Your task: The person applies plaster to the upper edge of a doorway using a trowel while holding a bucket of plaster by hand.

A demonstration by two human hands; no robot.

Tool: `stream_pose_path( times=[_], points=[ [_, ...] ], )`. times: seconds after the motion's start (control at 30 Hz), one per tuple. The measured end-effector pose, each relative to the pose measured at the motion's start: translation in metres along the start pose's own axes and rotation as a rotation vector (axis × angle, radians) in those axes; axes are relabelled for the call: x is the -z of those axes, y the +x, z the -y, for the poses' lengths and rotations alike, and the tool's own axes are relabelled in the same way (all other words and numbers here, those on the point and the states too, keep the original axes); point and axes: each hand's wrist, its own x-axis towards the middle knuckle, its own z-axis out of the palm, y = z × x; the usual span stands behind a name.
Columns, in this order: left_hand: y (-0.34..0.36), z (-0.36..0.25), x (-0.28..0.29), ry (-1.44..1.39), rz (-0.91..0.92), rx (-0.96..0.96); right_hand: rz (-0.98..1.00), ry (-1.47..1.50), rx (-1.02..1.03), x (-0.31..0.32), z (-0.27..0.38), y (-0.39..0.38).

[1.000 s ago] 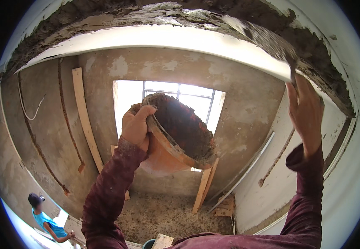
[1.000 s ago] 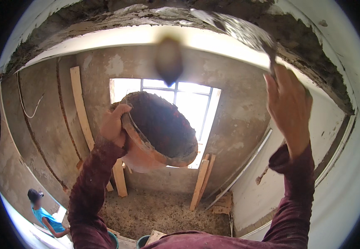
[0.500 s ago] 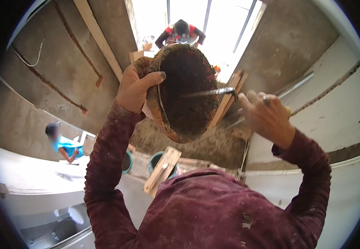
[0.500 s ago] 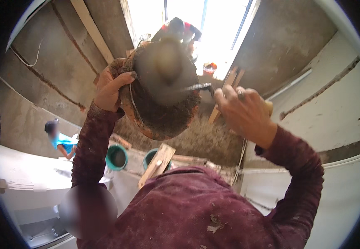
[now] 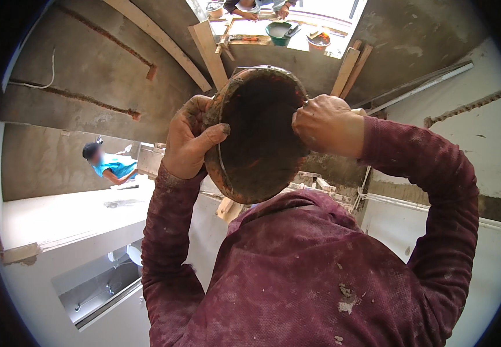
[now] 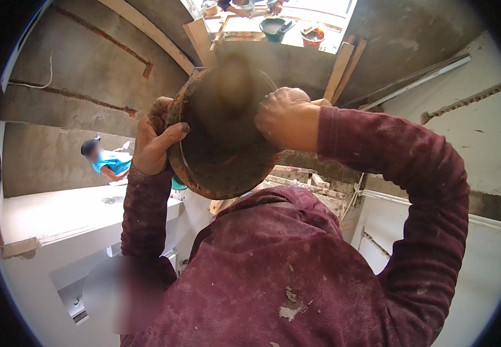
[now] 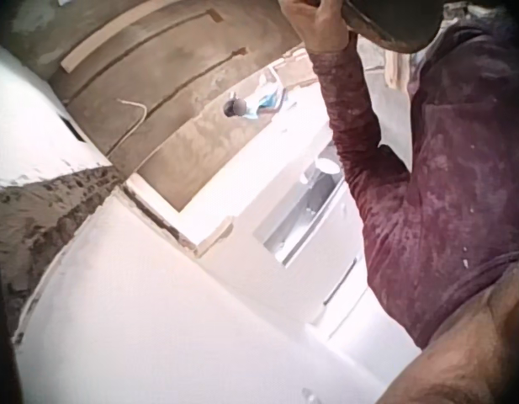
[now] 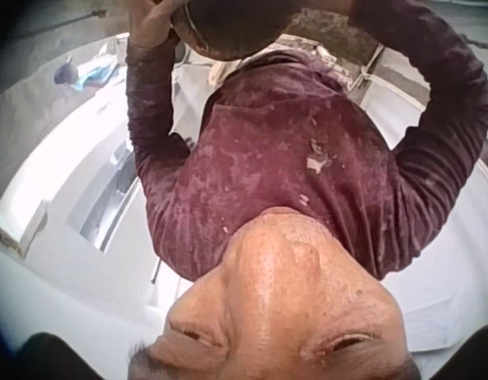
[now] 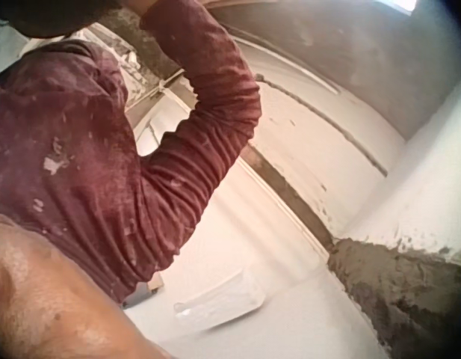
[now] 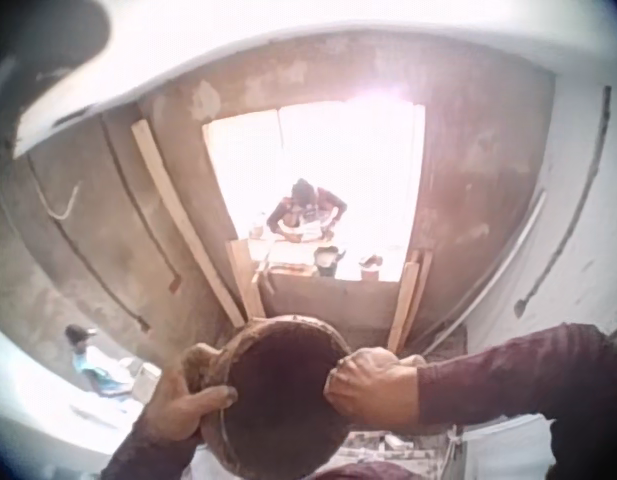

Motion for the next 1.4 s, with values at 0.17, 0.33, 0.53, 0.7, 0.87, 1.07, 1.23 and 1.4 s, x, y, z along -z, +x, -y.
stream_pose_path(
  times=[0.17, 0.33, 0.53, 0.7, 0.87, 1.07, 1.23, 1.4],
  points=[
    [0.001, 0.004, -0.016, -0.077, -0.005, -0.040, -0.137, 0.263, 0.184, -0.016, -0.004, -0.005],
    [0.001, 0.003, -0.011, -0.076, -0.027, -0.087, -0.115, 0.544, 0.184, -0.021, -0.002, -0.007],
    [-0.036, 0.009, -0.006, -0.240, -0.280, -0.193, -0.238, 0.708, 0.294, -0.013, 0.001, -0.026],
    [-0.058, 0.017, 0.014, -0.297, -0.532, -0.271, -0.254, 0.712, 0.304, 0.014, -0.018, -0.045],
    [-0.049, 0.033, 0.016, -0.302, -0.759, -0.265, -0.403, 0.532, 0.327, 0.079, -0.042, -0.083],
    [-0.082, 0.078, 0.044, -0.183, -1.015, -0.274, -0.208, 0.326, 0.186, 0.210, -0.004, -0.122],
    [-0.074, 0.123, 0.032, 0.007, -1.057, -0.240, -0.242, 0.294, 0.266, 0.241, -0.026, -0.162],
    [-0.088, 0.207, 0.069, 0.058, -1.235, -0.241, -0.565, 0.086, 0.264, 0.263, -0.002, -0.176]
  ],
)
